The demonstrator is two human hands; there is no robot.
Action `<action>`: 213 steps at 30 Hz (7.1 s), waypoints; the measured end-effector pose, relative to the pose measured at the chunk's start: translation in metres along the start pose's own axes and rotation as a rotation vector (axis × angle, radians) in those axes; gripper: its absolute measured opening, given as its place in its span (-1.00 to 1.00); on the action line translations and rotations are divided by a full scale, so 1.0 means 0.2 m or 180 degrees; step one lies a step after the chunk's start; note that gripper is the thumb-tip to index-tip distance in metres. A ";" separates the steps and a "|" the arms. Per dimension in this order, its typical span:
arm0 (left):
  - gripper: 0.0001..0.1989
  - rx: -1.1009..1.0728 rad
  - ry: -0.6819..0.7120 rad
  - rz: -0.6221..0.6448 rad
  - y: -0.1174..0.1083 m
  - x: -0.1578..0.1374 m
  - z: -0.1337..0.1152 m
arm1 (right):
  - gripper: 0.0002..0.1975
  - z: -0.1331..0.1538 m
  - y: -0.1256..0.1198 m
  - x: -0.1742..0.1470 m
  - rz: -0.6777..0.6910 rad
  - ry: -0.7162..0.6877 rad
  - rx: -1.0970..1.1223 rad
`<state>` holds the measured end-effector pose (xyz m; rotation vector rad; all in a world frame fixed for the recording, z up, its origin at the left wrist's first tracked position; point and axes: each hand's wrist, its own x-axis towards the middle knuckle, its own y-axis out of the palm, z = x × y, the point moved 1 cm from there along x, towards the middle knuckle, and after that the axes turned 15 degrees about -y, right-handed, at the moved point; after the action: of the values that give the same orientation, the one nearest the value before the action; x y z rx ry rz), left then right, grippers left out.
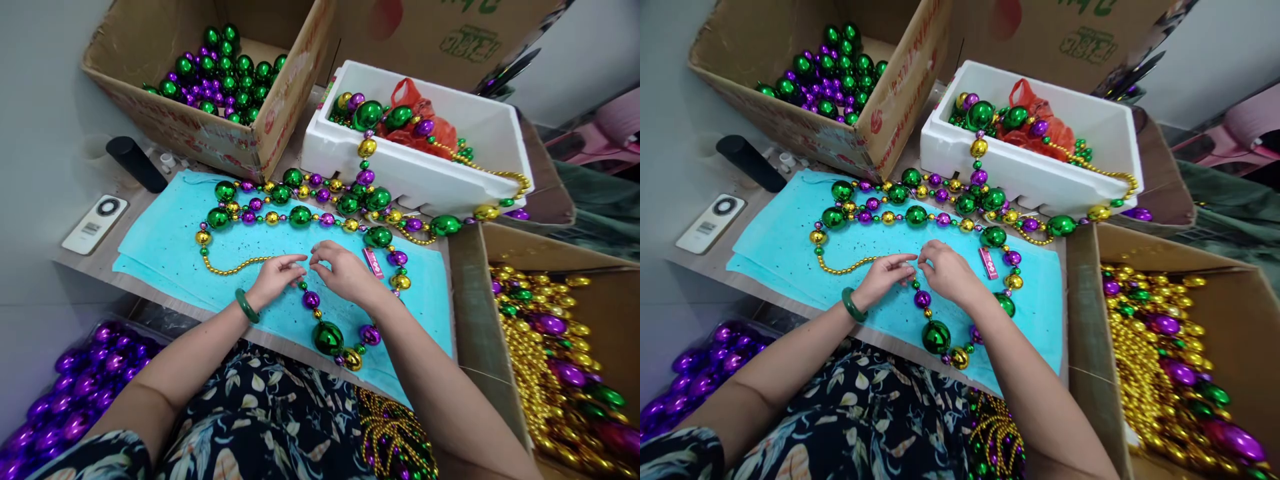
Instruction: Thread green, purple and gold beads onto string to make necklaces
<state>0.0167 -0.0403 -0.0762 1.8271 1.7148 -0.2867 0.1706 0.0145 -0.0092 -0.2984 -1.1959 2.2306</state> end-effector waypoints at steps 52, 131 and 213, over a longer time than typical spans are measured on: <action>-0.84 0.2196 0.1325 -0.0854 0.00 0.02 0.00 | -0.81 -0.19 0.26 0.01 0.0105 0.1660 0.2911; -0.92 0.0309 -0.0887 -0.0001 0.05 0.05 -0.09 | -0.90 -0.08 0.20 -0.11 -0.0488 0.0909 0.0709; -0.83 0.0759 0.1210 -0.0324 0.02 0.03 -0.22 | -0.88 0.00 0.09 -0.02 -0.1170 0.0770 0.2504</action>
<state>0.0107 -0.0106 -0.0440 2.0707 2.1137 -0.2007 0.1663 0.0049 -0.0246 -0.0190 -0.1724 2.0715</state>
